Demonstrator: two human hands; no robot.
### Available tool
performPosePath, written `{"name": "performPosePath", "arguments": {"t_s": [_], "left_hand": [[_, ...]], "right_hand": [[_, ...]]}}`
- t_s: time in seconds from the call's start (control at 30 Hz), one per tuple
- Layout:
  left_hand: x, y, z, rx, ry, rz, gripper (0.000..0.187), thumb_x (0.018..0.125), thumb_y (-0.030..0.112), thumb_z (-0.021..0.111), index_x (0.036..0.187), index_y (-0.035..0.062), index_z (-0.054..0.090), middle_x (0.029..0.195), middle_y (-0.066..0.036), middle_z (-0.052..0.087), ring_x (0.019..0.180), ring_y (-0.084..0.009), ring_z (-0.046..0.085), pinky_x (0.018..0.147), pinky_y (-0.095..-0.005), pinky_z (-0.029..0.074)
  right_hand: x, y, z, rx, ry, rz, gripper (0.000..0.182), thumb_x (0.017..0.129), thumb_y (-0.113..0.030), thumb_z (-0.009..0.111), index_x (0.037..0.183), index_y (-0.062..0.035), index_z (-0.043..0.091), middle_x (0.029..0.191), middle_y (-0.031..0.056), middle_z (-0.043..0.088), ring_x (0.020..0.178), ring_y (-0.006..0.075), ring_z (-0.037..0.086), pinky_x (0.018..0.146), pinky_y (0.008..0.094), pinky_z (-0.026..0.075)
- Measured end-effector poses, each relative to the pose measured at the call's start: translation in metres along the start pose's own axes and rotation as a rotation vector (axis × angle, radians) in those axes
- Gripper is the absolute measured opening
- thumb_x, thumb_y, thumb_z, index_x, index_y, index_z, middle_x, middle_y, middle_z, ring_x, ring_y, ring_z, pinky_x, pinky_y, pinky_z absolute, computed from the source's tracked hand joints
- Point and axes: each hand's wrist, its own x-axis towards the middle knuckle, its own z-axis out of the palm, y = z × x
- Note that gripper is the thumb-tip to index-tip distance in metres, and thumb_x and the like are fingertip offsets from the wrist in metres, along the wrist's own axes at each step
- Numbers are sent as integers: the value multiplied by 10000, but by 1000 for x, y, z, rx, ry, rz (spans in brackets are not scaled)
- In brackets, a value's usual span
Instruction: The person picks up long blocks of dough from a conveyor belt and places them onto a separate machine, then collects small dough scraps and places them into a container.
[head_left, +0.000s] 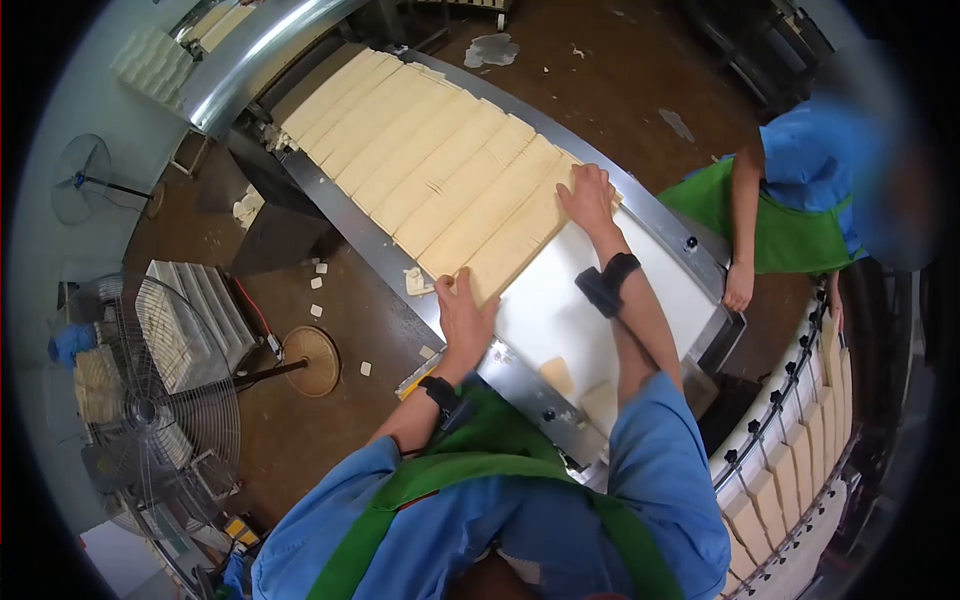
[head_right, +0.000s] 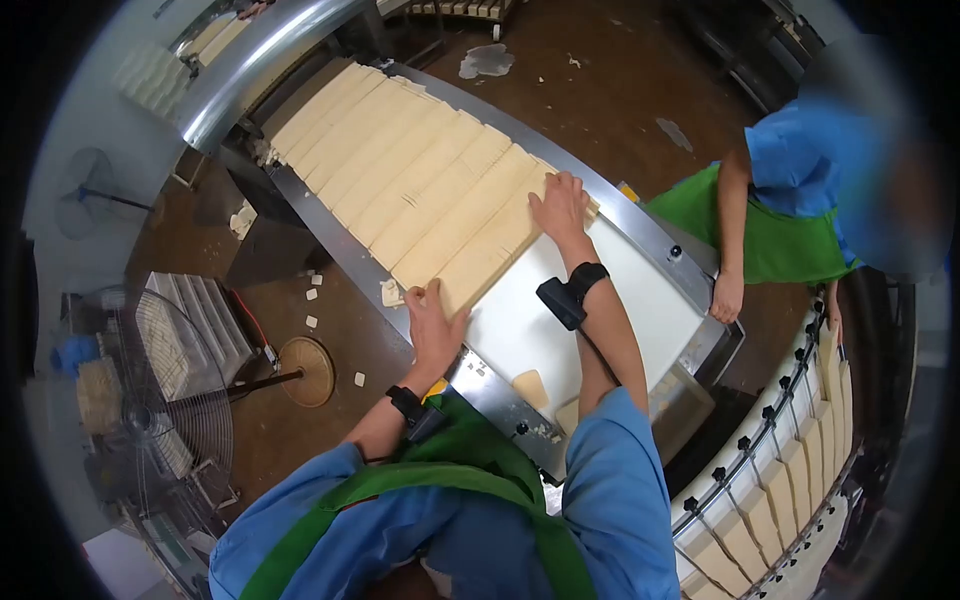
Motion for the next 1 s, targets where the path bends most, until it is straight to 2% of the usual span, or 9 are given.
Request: {"name": "performPosePath", "arguments": {"t_s": [0.17, 0.27, 0.37, 0.53, 0.7, 0.77, 0.87, 0.93, 1.0], "left_hand": [[10, 11, -9, -29, -71, -111, 830, 820, 204, 878, 1504, 29, 441, 1390, -257, 401, 1266, -471, 525, 1005, -513, 508], [9, 13, -6, -29, -69, -118, 827, 819, 208, 880, 1497, 29, 441, 1395, -263, 406, 1265, -475, 527, 1002, -516, 508], [8, 17, -4, 3, -66, -107, 831, 813, 205, 883, 1493, 27, 441, 1397, -269, 414, 1254, -481, 531, 1000, -524, 506], [7, 14, 2, 31, -37, -22, 832, 784, 214, 897, 1469, 29, 462, 1374, -263, 434, 1235, -476, 541, 986, -529, 513], [-1, 24, 4, 111, -178, 172, 842, 736, 264, 927, 1433, 50, 505, 1348, -238, 479, 1210, -444, 569, 964, -514, 534], [1, 30, 5, 79, -279, 279, 854, 723, 276, 935, 1433, 59, 512, 1365, -236, 490, 1201, -442, 581, 968, -515, 536], [7, 46, 10, 160, -459, 389, 902, 713, 320, 943, 1454, 58, 499, 1419, -230, 488, 1212, -437, 595, 987, -530, 542], [7, 59, 21, 293, -578, 333, 959, 712, 334, 921, 1520, 101, 458, 1473, -223, 488, 1273, -439, 552, 1031, -539, 514], [12, 41, 53, 343, -507, 491, 994, 695, 352, 927, 1518, 82, 439, 1463, -216, 516, 1359, -432, 499, 1080, -554, 480]], "right_hand": [[26, -12, 12, -184, -149, 147, 605, 869, -417, 792, 1333, -53, 657, 1340, 143, 556, 1296, 326, 482, 1022, 542, 380], [24, -13, 11, -185, -118, 152, 584, 864, -427, 800, 1312, -75, 673, 1307, 142, 556, 1278, 320, 488, 1009, 540, 367], [11, -3, 11, -213, -38, 20, 558, 855, -447, 807, 1265, -84, 698, 1293, 144, 552, 1264, 323, 492, 1004, 551, 371], [-7, 15, -5, -167, -66, 114, 558, 842, -457, 814, 1221, -62, 705, 1253, 147, 557, 1247, 338, 491, 988, 564, 383], [-104, 84, -34, -104, 52, 241, 607, 838, -450, 816, 1209, 9, 678, 1204, 233, 662, 1192, 401, 615, 993, 566, 470], [-155, 103, -70, -61, 1, 386, 624, 857, -453, 809, 1211, 40, 661, 1130, 255, 706, 1088, 427, 678, 963, 535, 521], [-224, 140, -84, 254, 131, 691, 679, 882, -472, 796, 1270, 58, 623, 1118, 258, 719, 1052, 446, 695, 969, 531, 539], [-248, 142, -56, 47, 315, 662, 743, 942, -497, 739, 1372, 79, 549, 1306, 325, 652, 1237, 457, 632, 1088, 527, 489], [-249, 116, -43, 185, 364, 767, 733, 947, -507, 703, 1358, 87, 577, 1286, 329, 650, 1244, 479, 606, 1101, 545, 466]]}}
